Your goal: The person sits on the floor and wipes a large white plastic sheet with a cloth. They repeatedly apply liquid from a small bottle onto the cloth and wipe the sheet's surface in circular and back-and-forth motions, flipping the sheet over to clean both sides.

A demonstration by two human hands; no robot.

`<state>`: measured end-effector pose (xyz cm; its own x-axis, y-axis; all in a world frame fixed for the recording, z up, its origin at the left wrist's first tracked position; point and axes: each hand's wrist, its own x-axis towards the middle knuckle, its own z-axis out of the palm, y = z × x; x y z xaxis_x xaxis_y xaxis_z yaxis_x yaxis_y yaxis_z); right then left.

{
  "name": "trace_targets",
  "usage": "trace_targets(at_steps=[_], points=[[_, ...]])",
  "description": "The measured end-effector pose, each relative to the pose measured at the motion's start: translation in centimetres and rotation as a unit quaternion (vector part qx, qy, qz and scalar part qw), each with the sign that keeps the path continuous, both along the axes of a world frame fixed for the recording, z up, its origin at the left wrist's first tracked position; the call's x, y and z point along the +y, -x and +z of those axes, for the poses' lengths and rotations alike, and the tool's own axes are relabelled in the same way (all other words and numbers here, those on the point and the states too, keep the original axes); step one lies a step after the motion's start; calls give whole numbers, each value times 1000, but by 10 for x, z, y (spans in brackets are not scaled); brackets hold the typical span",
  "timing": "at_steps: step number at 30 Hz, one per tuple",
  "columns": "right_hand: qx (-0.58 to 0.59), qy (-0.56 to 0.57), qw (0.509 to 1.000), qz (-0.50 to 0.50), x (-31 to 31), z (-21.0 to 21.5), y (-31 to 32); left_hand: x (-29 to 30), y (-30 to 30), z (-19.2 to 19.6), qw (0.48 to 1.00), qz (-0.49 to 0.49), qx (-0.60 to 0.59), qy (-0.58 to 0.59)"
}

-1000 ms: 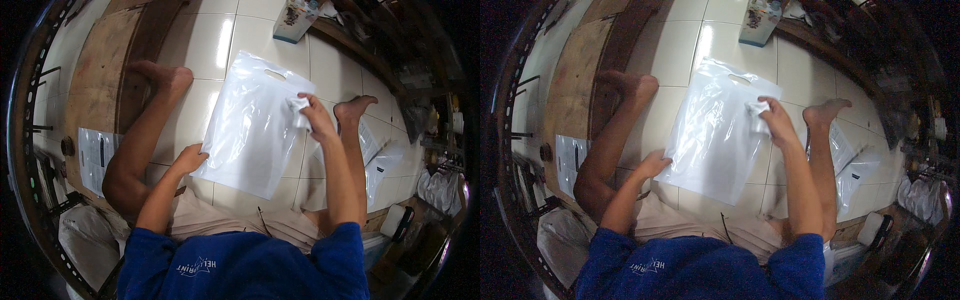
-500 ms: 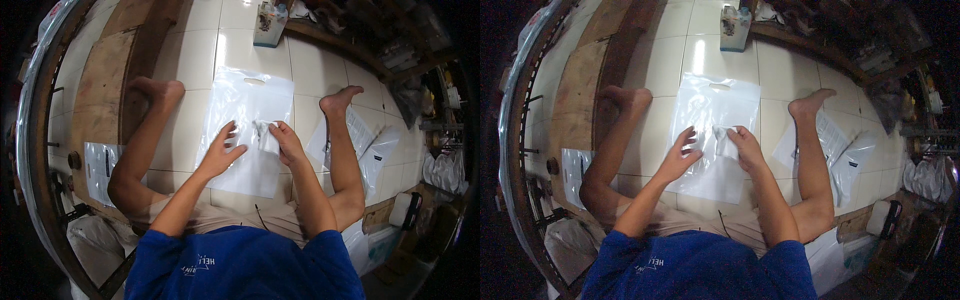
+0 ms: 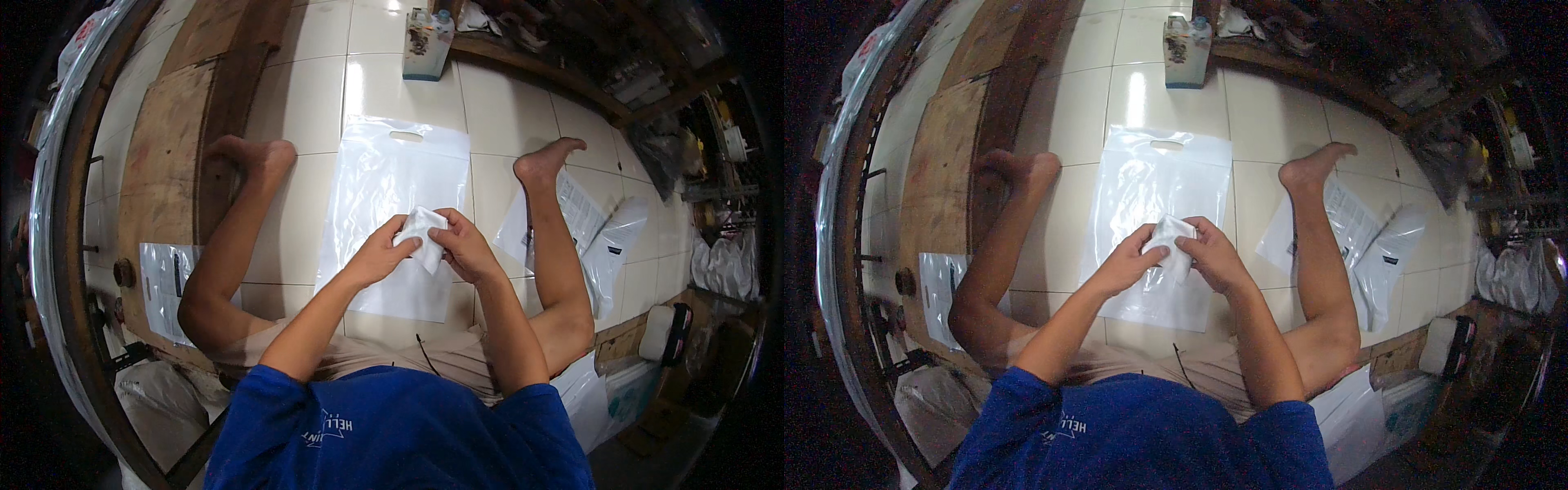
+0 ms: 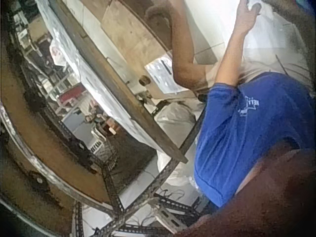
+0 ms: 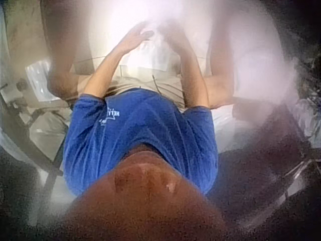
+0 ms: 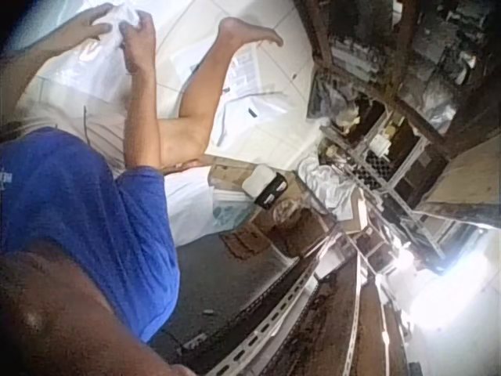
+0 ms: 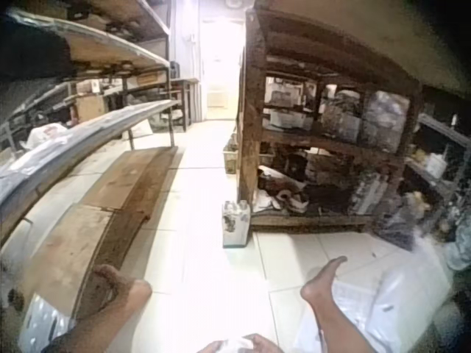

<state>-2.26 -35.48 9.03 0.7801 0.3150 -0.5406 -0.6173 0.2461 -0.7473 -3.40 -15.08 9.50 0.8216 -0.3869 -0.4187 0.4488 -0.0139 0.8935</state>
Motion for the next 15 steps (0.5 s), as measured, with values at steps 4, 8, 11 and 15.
trace_targets(at_steps=[4,8,11,15], points=[[-30,36,999,22,6,25,5,-1,0,-6,984,93,115,102],[-37,72,997,13,2,29,6,-6,-1,5,955,184,162,169],[-59,-6,997,-57,12,34,6,-2,-4,-5,924,174,202,274],[-125,68,989,34,13,34,-4,1,-9,-9,902,79,254,340]])
